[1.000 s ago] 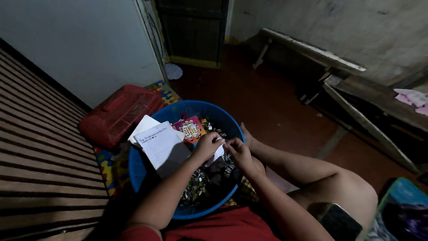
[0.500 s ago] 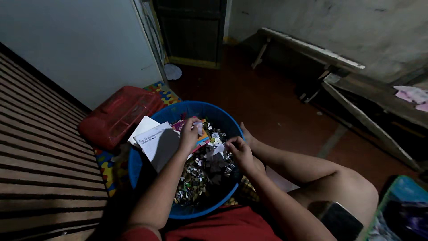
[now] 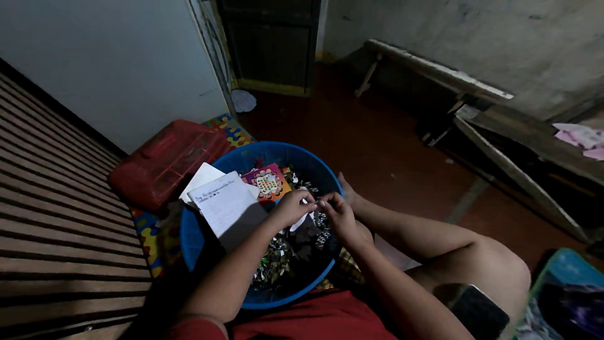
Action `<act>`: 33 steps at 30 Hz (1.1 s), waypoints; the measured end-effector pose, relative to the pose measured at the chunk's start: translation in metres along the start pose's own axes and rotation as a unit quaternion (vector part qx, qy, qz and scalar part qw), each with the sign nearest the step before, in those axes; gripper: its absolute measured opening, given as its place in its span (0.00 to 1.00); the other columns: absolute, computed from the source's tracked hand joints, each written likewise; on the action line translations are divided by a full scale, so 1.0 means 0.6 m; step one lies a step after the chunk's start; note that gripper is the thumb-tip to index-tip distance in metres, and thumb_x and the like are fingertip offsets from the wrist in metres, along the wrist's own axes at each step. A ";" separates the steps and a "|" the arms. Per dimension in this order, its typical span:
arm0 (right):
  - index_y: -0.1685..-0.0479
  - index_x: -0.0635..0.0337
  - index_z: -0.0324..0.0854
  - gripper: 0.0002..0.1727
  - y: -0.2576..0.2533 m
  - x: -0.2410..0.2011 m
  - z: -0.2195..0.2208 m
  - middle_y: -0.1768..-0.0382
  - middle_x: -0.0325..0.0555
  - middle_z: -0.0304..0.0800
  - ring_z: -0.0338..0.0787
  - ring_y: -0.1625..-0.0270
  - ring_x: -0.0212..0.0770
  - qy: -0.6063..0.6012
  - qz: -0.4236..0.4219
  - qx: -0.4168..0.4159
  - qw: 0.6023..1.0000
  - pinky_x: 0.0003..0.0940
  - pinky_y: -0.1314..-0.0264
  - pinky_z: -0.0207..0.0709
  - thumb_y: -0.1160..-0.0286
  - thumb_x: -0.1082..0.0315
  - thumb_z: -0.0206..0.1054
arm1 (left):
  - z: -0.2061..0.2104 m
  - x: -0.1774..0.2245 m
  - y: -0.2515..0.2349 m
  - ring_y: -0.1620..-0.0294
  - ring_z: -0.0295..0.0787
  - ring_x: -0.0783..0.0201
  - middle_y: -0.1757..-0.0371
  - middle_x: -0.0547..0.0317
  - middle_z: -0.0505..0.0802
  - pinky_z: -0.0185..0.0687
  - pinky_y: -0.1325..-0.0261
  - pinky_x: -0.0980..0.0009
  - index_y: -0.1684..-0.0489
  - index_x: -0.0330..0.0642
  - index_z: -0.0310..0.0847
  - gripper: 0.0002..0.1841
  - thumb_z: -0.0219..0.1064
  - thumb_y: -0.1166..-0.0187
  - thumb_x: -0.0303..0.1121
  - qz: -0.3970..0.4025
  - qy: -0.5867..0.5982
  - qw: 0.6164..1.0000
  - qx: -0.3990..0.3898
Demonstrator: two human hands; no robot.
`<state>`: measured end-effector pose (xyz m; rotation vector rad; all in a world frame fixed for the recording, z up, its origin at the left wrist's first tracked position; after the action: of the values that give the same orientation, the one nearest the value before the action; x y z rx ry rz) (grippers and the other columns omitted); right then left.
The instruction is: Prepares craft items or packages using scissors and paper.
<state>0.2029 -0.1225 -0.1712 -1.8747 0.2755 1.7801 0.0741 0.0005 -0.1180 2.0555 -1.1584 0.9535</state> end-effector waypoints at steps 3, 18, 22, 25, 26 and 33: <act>0.57 0.66 0.79 0.04 0.000 0.004 -0.001 0.64 0.42 0.86 0.87 0.62 0.30 -0.015 -0.009 0.002 1.000 0.29 0.53 0.85 0.19 0.74 0.61 | 0.003 0.006 0.000 0.56 0.90 0.64 0.51 0.48 0.91 0.87 0.44 0.65 0.45 0.30 0.83 0.14 0.66 0.14 0.36 -0.010 0.057 0.998 -0.017; 0.56 0.63 0.83 0.04 -0.003 0.007 -0.007 0.62 0.37 0.87 0.85 0.60 0.28 -0.082 -0.015 -0.009 0.996 0.27 0.53 0.82 0.21 0.73 0.65 | -0.018 -0.008 0.002 0.64 0.86 0.71 0.55 0.57 0.88 0.86 0.55 0.74 0.47 0.35 0.81 0.10 0.67 0.15 0.32 -0.072 0.210 0.974 0.045; 0.56 0.65 0.87 0.05 0.000 0.003 -0.004 0.62 0.38 0.89 0.85 0.64 0.26 -0.087 -0.016 -0.001 0.996 0.23 0.59 0.81 0.26 0.75 0.70 | -0.018 -0.011 0.001 0.64 0.86 0.72 0.50 0.55 0.90 0.85 0.56 0.73 0.43 0.38 0.85 0.13 0.69 0.17 0.35 -0.047 0.130 0.990 0.040; 0.58 0.63 0.81 0.08 0.000 -0.001 -0.001 0.70 0.36 0.86 0.81 0.73 0.26 -0.080 0.006 0.011 0.997 0.22 0.69 0.78 0.31 0.75 0.74 | -0.019 -0.002 0.004 0.67 0.81 0.75 0.52 0.59 0.90 0.80 0.60 0.76 0.42 0.42 0.88 0.14 0.70 0.17 0.39 -0.015 0.078 0.997 0.017; 0.60 0.62 0.78 0.09 -0.001 -0.001 -0.001 0.72 0.36 0.85 0.82 0.74 0.26 -0.078 0.011 0.015 0.997 0.23 0.69 0.79 0.32 0.75 0.75 | -0.020 0.002 0.005 0.68 0.80 0.76 0.54 0.60 0.90 0.78 0.61 0.76 0.43 0.43 0.88 0.14 0.71 0.18 0.41 -0.009 0.064 0.998 0.011; 0.53 0.67 0.79 0.09 0.000 -0.006 0.000 0.64 0.42 0.89 0.89 0.65 0.32 -0.060 0.015 0.005 0.998 0.30 0.57 0.87 0.28 0.77 0.71 | -0.019 0.001 0.005 0.63 0.83 0.66 0.53 0.51 0.90 0.82 0.54 0.66 0.46 0.36 0.88 0.16 0.65 0.14 0.41 -0.024 0.003 0.999 0.023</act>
<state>0.2025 -0.1229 -0.1679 -1.7570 0.2677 1.9003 0.0684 0.0074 -0.1107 2.1060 -1.0886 0.9689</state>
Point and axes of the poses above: each hand's wrist, its own y-axis away from the middle knuckle, its own z-axis out of the palm, x = y × z, the point moved 1 cm from there along -y, towards the middle knuckle
